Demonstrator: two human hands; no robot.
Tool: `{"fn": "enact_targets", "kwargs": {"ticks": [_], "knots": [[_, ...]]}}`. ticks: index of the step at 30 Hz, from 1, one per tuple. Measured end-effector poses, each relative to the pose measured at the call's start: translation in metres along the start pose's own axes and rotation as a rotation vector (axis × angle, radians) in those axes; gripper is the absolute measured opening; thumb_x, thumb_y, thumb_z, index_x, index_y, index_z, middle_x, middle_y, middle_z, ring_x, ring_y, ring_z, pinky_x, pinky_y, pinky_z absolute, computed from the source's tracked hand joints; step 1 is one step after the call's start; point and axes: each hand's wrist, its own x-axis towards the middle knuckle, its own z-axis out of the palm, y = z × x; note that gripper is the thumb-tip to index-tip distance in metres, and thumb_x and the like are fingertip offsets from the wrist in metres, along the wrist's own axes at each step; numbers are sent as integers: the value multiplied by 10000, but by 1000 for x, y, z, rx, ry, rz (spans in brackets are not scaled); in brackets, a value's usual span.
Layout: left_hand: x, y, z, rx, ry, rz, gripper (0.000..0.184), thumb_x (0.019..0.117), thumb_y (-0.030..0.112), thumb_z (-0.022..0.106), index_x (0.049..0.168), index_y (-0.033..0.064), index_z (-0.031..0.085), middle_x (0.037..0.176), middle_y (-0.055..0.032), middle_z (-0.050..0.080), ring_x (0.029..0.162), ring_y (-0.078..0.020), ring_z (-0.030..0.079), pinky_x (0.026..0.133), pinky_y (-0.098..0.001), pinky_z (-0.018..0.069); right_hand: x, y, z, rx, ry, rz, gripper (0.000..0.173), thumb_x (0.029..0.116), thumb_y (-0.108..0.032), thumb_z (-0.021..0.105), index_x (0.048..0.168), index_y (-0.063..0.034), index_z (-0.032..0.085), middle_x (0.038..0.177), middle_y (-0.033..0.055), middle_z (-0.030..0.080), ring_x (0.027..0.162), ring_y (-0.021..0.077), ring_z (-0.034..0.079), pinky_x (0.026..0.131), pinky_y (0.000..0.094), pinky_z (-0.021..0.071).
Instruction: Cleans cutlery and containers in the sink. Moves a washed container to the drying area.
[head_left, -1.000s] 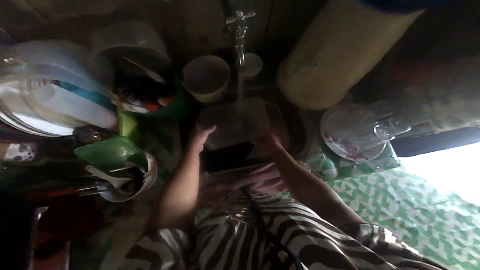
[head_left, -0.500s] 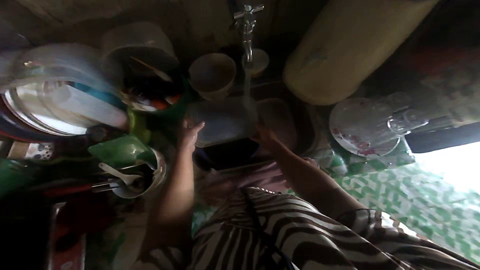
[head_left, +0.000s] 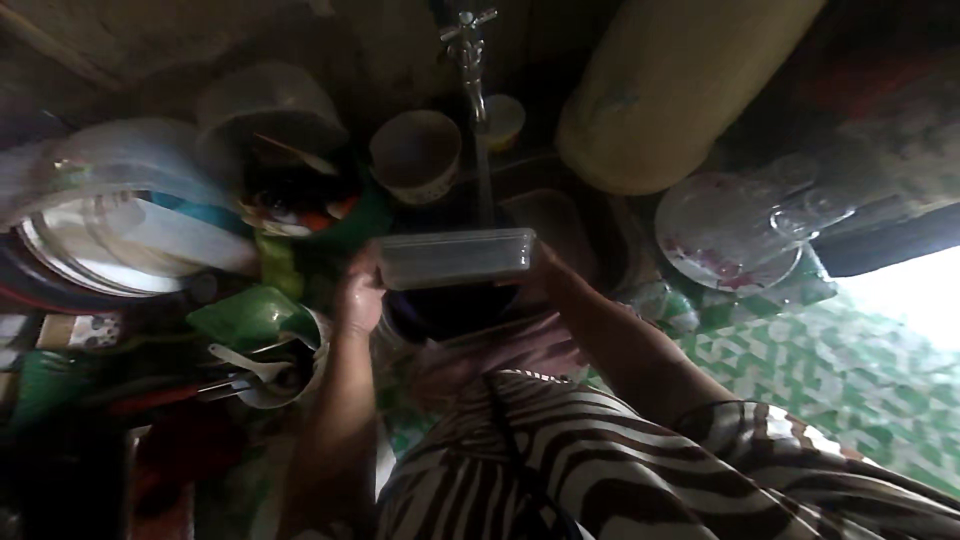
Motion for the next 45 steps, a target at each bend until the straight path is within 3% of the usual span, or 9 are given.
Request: {"fn": "enact_targets", "kwargs": {"ticks": [3, 6, 9, 13, 21, 24, 32, 41, 45], "knots": [[-3, -9, 7, -134, 106, -47, 432, 1067, 338, 324, 1361, 153, 580, 1437, 14, 573, 1288, -139, 556, 1020, -385, 505, -9, -19, 9, -13, 54, -111, 314, 1091, -304, 369, 1193, -97, 581, 966, 33, 672, 852, 132, 658, 743, 338, 580], [-7, -18, 17, -102, 78, -181, 518, 1099, 404, 378, 1585, 226, 367, 1583, -14, 439, 1392, -195, 475, 1077, -473, 468, -6, -36, 9, -162, 57, -283, 379, 1077, -177, 462, 1447, -103, 498, 1304, 76, 614, 1110, 159, 614, 899, 367, 551], [-3, -23, 26, -171, 136, -387, 470, 1082, 447, 412, 1467, 183, 462, 1308, -98, 622, 1104, -247, 642, 855, -472, 570, 3, -45, 2, -237, -16, -456, 487, 1063, -165, 487, 1536, -96, 394, 1464, 108, 529, 1245, 181, 577, 980, 371, 541], [-1, -32, 31, -203, 34, -528, 480, 1108, 373, 369, 1501, 103, 420, 1367, -155, 610, 1139, -299, 663, 919, -483, 573, 5, -55, -1, -443, -42, -560, 512, 1038, -44, 456, 1544, -38, 385, 1537, 135, 471, 1336, 164, 526, 1082, 316, 477], [-20, -35, 48, -120, 172, -382, 389, 1082, 151, 368, 1453, 55, 439, 1366, -170, 600, 1115, -276, 662, 878, -442, 576, 3, -32, 18, -1375, 442, -563, 624, 958, -162, 665, 1530, -51, 441, 1544, 277, 422, 1441, 469, 382, 1149, 652, 343], [-22, -48, 55, -128, 203, -346, 398, 1059, 110, 378, 1448, 42, 422, 1386, -191, 563, 1122, -296, 649, 869, -459, 578, -6, -1, 37, -1648, 283, -513, 559, 929, -114, 690, 1464, -47, 538, 1531, 258, 440, 1428, 483, 376, 1112, 680, 344], [-20, -58, 76, -94, 112, -413, 429, 1093, 174, 386, 1500, 38, 379, 1396, -218, 555, 1136, -318, 649, 888, -470, 575, 36, 19, 47, -1558, 289, -216, 863, 1008, -373, 603, 1607, 58, 158, 1673, 324, -1, 1560, 477, -7, 1242, 648, 85], [16, -52, 98, -72, -14, -368, 593, 1102, 503, 339, 1573, 143, 348, 1469, -170, 541, 1266, -324, 591, 989, -535, 536, 49, 18, 56, -1637, -315, -534, 584, 1042, -268, 579, 1593, -199, 396, 1708, 98, 203, 1577, 320, 160, 1252, 627, 125], [27, -55, 114, -104, -8, -404, 611, 1094, 527, 350, 1569, 143, 334, 1470, -169, 532, 1249, -337, 601, 966, -535, 546, 41, -13, 38, -1585, -125, -557, 549, 1071, -243, 499, 1600, -171, 375, 1686, 42, 286, 1563, 257, 233, 1268, 526, 196]]}}
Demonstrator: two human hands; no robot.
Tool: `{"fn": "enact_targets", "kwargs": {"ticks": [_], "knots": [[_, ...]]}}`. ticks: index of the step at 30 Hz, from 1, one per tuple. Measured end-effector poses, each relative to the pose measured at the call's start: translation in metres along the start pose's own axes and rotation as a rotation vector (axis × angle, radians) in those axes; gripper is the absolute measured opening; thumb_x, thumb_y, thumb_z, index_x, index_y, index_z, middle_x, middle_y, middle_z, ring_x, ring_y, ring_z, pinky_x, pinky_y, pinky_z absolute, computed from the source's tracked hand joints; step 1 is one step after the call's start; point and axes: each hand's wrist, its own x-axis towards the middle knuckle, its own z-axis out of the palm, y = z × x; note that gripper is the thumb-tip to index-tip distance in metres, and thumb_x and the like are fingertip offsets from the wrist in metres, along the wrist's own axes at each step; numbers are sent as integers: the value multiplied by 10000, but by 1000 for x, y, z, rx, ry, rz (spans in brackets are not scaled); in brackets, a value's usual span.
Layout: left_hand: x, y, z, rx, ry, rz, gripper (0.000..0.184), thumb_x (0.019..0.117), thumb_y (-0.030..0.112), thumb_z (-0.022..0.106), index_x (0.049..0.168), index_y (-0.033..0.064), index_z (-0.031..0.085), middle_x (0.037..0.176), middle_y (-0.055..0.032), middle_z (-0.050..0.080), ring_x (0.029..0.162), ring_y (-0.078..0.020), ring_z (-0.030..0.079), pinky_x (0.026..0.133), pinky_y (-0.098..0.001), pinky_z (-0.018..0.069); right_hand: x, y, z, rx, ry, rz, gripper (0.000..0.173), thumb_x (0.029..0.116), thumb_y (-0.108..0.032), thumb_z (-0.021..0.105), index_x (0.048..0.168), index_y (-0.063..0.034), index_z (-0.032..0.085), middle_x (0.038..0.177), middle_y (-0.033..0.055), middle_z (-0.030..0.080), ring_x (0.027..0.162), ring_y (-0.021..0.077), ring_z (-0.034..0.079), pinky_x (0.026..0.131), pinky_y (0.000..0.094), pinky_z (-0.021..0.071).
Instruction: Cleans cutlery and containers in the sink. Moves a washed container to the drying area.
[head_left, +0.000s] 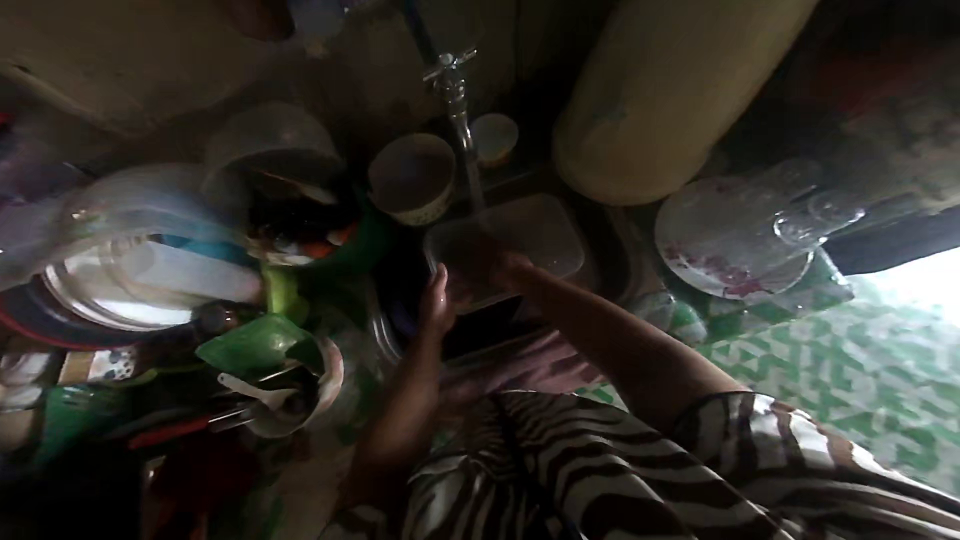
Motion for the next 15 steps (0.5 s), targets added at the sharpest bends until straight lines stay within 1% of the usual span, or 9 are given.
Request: {"fn": "enact_targets", "kwargs": {"ticks": [1, 3, 5, 7, 8, 10, 12, 13, 15], "knots": [[2, 2, 5, -4, 18, -13, 616, 1086, 539, 371, 1561, 147, 354, 1460, -164, 542, 1244, -336, 602, 963, -530, 545, 0, -6, -2, 32, 29, 59, 563, 1053, -239, 534, 1592, -164, 389, 1675, 72, 307, 1554, 292, 249, 1254, 552, 210], [7, 4, 9, -11, -1, 6, 615, 1076, 550, 391, 1550, 159, 391, 1458, -153, 555, 1262, -326, 594, 979, -531, 536, 7, -25, 4, 99, 60, 90, 607, 980, -266, 660, 1536, -121, 466, 1616, 161, 381, 1501, 361, 332, 1214, 590, 292], [14, 1, 4, -38, -109, 96, 579, 1084, 530, 373, 1532, 168, 434, 1442, -109, 581, 1284, -262, 585, 1024, -492, 526, 19, -39, 17, 92, 9, -35, 641, 917, -284, 738, 1485, -86, 519, 1552, 185, 457, 1445, 361, 411, 1192, 575, 333], [15, 4, 3, -48, -128, 169, 535, 1098, 490, 363, 1513, 163, 454, 1413, -91, 599, 1265, -223, 594, 1023, -463, 529, 29, -37, 30, 72, -2, -174, 565, 981, -350, 646, 1467, -85, 540, 1504, 158, 525, 1414, 306, 465, 1192, 530, 346], [14, 6, 2, -31, -107, 182, 527, 1101, 477, 364, 1519, 166, 444, 1421, -90, 591, 1269, -220, 588, 1026, -464, 527, 27, -33, 30, 68, -35, -231, 536, 1004, -339, 612, 1472, -89, 535, 1502, 143, 532, 1408, 289, 475, 1189, 517, 348], [17, 11, -3, 65, -20, 187, 543, 1099, 482, 380, 1552, 183, 404, 1462, -98, 558, 1280, -241, 574, 1028, -492, 511, 5, -30, 15, 94, -195, -284, 453, 1058, -240, 557, 1488, -98, 529, 1552, 117, 490, 1447, 277, 436, 1217, 518, 308], [16, 18, -5, 206, 67, 197, 575, 1094, 522, 365, 1566, 195, 374, 1435, -107, 589, 1202, -269, 638, 946, -497, 558, -14, -17, 9, 144, -269, -276, 396, 1088, -239, 498, 1467, -142, 561, 1512, 72, 540, 1402, 221, 499, 1206, 461, 359], [13, 22, -3, 224, 94, 194, 581, 1093, 522, 370, 1570, 192, 361, 1436, -117, 584, 1190, -282, 648, 935, -503, 570, -16, 1, 19, 168, -227, -254, 384, 1090, -295, 483, 1440, -178, 591, 1468, 49, 583, 1358, 200, 544, 1184, 457, 398], [7, 28, 2, 162, 140, 166, 576, 1092, 500, 403, 1581, 202, 344, 1449, -139, 553, 1201, -302, 629, 941, -515, 560, -24, 27, 21, 122, -116, -119, 420, 1084, -442, 454, 1386, -226, 649, 1411, 40, 630, 1320, 228, 578, 1152, 514, 418]]}}
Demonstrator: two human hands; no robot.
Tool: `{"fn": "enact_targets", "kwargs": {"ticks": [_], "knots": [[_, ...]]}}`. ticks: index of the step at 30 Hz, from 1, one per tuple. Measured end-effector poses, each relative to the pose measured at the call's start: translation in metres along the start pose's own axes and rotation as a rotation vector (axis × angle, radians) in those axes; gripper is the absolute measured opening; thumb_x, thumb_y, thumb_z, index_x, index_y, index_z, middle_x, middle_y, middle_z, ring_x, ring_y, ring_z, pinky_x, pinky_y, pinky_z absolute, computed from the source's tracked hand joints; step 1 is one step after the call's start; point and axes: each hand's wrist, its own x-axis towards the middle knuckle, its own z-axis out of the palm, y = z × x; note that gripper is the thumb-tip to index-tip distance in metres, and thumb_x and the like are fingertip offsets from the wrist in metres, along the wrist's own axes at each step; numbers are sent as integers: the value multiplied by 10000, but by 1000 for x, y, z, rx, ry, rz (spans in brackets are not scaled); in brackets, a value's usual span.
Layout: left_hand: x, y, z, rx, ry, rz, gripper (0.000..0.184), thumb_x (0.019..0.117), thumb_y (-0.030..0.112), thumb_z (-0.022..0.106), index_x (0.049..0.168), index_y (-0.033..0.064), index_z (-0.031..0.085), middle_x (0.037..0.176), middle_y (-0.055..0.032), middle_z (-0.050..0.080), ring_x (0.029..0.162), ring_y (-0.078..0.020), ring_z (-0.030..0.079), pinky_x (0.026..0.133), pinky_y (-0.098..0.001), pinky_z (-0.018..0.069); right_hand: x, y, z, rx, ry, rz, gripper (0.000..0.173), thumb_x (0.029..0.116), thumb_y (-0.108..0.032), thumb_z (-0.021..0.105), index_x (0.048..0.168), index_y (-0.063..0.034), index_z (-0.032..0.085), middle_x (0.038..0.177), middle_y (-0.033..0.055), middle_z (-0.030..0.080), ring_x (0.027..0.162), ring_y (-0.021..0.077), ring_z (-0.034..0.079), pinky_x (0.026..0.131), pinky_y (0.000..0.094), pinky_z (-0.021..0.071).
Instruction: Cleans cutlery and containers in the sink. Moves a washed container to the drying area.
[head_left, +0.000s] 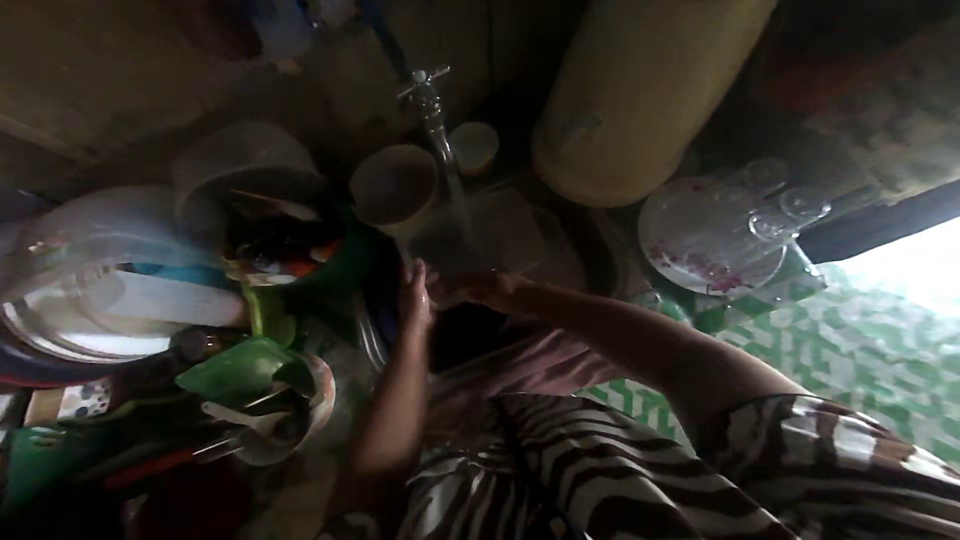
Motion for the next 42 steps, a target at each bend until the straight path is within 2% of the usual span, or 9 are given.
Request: {"fn": "enact_targets", "kwargs": {"ticks": [3, 6, 8, 13, 18, 22, 33, 38, 42], "knots": [[-4, 11, -6, -44, 46, -74, 578, 1081, 494, 447, 1572, 200, 364, 1456, -154, 534, 1231, -330, 600, 953, -537, 539, -16, 41, -12, -104, 169, 261, 597, 1025, -625, 450, 1346, -171, 665, 1380, 119, 640, 1331, 331, 557, 1140, 606, 401], [-13, 25, -18, 29, 29, -164, 601, 1070, 514, 459, 1573, 199, 360, 1470, -178, 521, 1227, -355, 594, 932, -546, 529, -32, 11, -65, -174, 55, 472, 704, 1018, -483, 582, 1557, -65, 408, 1625, 203, 344, 1506, 408, 307, 1207, 612, 273], [-16, 30, -25, 44, 33, -226, 636, 1062, 550, 447, 1578, 192, 347, 1480, -195, 506, 1222, -374, 596, 925, -559, 531, -37, 1, -78, -231, 100, 446, 632, 1002, -344, 641, 1549, -95, 444, 1661, 191, 281, 1532, 407, 250, 1222, 611, 236], [-23, 24, -48, -93, 101, -402, 684, 1032, 623, 433, 1493, 118, 425, 1317, -206, 600, 1089, -359, 644, 859, -540, 564, -33, 13, -71, 422, 255, 724, 484, 1047, -298, 599, 1440, -28, 514, 1331, 237, 609, 1150, 353, 643, 958, 521, 544], [-23, -19, -24, -100, -166, -367, 712, 1070, 628, 262, 1527, 95, 379, 1325, -235, 607, 1097, -359, 669, 872, -509, 595, -67, -14, -111, 481, 336, 727, 447, 1085, -293, 515, 1487, -100, 484, 1367, 225, 589, 1139, 372, 645, 915, 571, 560], [-10, -23, -4, -185, -237, -409, 589, 1095, 502, 374, 1457, 45, 454, 1279, -205, 629, 1080, -330, 667, 901, -501, 575, -80, -29, -141, 261, 426, 719, 416, 1081, -228, 529, 1448, -33, 509, 1330, 277, 594, 1132, 432, 642, 922, 620, 541], [-20, 18, -56, -116, -101, 119, 615, 1054, 233, 559, 1606, 215, 289, 1551, -103, 450, 1349, -262, 513, 1041, -507, 501, -10, -2, -44, 532, 514, 617, 468, 1072, -226, 544, 1467, 18, 488, 1460, 246, 533, 1357, 363, 517, 1144, 514, 418], [-72, 56, -82, 240, -32, 314, 842, 940, 241, 733, 1635, 314, 263, 1661, -35, 322, 1432, -236, 446, 1102, -471, 468, 37, -20, 2, 759, 410, 624, 439, 1068, -222, 545, 1450, -10, 498, 1419, 255, 537, 1266, 376, 556, 1020, 553, 496], [-102, 83, -86, 604, -25, 579, 811, 925, 287, 767, 1612, 180, 350, 1644, -100, 339, 1478, -262, 381, 1165, -483, 404, 68, -27, 33, 920, 264, 650, 463, 1029, -189, 615, 1438, -10, 494, 1370, 228, 576, 1181, 337, 617, 956, 484, 551]]}}
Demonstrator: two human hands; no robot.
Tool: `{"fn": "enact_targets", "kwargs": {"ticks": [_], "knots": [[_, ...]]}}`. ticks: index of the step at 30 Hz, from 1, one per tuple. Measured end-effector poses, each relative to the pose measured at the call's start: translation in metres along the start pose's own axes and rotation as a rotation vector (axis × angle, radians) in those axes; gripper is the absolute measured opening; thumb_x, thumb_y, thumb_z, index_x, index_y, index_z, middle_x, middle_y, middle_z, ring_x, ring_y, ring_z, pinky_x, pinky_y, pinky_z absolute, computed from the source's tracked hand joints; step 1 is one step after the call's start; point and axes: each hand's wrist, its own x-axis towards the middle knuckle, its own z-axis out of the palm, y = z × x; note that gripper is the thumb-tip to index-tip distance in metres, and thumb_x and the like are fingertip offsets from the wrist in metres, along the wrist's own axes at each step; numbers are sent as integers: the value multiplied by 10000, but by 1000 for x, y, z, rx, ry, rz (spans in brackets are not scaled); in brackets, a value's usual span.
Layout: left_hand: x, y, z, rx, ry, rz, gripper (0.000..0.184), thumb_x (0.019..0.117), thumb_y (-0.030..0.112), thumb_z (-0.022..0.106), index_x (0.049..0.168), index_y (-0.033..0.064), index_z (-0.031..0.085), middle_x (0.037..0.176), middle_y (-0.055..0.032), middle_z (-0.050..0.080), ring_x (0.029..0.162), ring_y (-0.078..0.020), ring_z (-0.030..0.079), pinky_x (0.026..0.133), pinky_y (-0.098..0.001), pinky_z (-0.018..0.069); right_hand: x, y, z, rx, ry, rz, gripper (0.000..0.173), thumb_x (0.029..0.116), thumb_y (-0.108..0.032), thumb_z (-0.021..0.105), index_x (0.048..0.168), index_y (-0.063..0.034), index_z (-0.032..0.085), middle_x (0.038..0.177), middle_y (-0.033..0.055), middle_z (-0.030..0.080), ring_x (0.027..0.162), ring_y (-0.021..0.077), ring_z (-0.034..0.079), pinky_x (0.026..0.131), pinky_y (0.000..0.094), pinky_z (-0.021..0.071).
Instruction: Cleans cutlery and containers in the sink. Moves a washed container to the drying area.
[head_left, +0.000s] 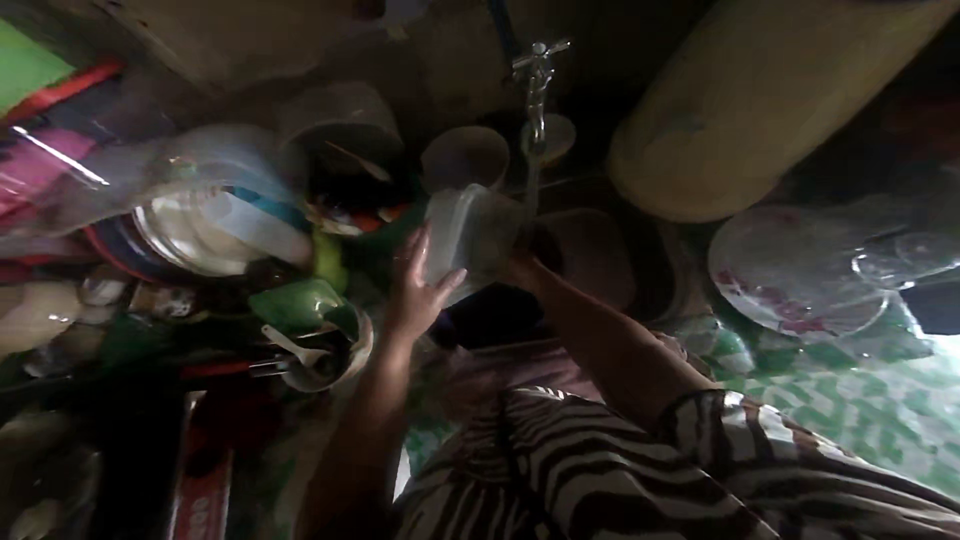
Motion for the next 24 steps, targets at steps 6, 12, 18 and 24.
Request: {"fn": "enact_targets", "kwargs": {"ticks": [6, 12, 18, 24], "knots": [[-17, 18, 11, 231, 212, 384, 623, 876, 261, 793, 1445, 100, 594, 1519, -190, 473, 1406, -308, 451, 1154, -441, 413, -22, -32, 35, -11, -131, -152, 395, 1036, -110, 584, 1399, 36, 532, 1373, 225, 585, 1204, 293, 609, 1019, 432, 518], [-22, -10, 21, 163, 318, 414, 639, 905, 248, 748, 1456, -1, 540, 1538, -228, 455, 1441, -292, 432, 1182, -419, 389, -16, -41, 27, 118, -103, -47, 410, 1074, -238, 527, 1459, -103, 491, 1289, 169, 635, 1081, 273, 655, 894, 440, 555], [-10, -48, 48, -269, 405, -291, 521, 1094, 303, 494, 1562, 91, 406, 1542, -146, 485, 1332, -246, 568, 1103, -445, 500, -14, -27, -55, 316, -128, -131, 535, 1060, -388, 526, 1529, -158, 411, 1434, 127, 566, 1194, 279, 634, 952, 452, 568], [22, -90, 112, -567, 149, -702, 454, 1120, 284, 429, 1501, 38, 436, 1410, -229, 537, 1188, -332, 606, 944, -501, 555, -57, -44, -118, -93, 201, -248, 474, 1070, -333, 548, 1477, -96, 496, 1404, 177, 584, 1220, 306, 620, 987, 515, 550]]}}
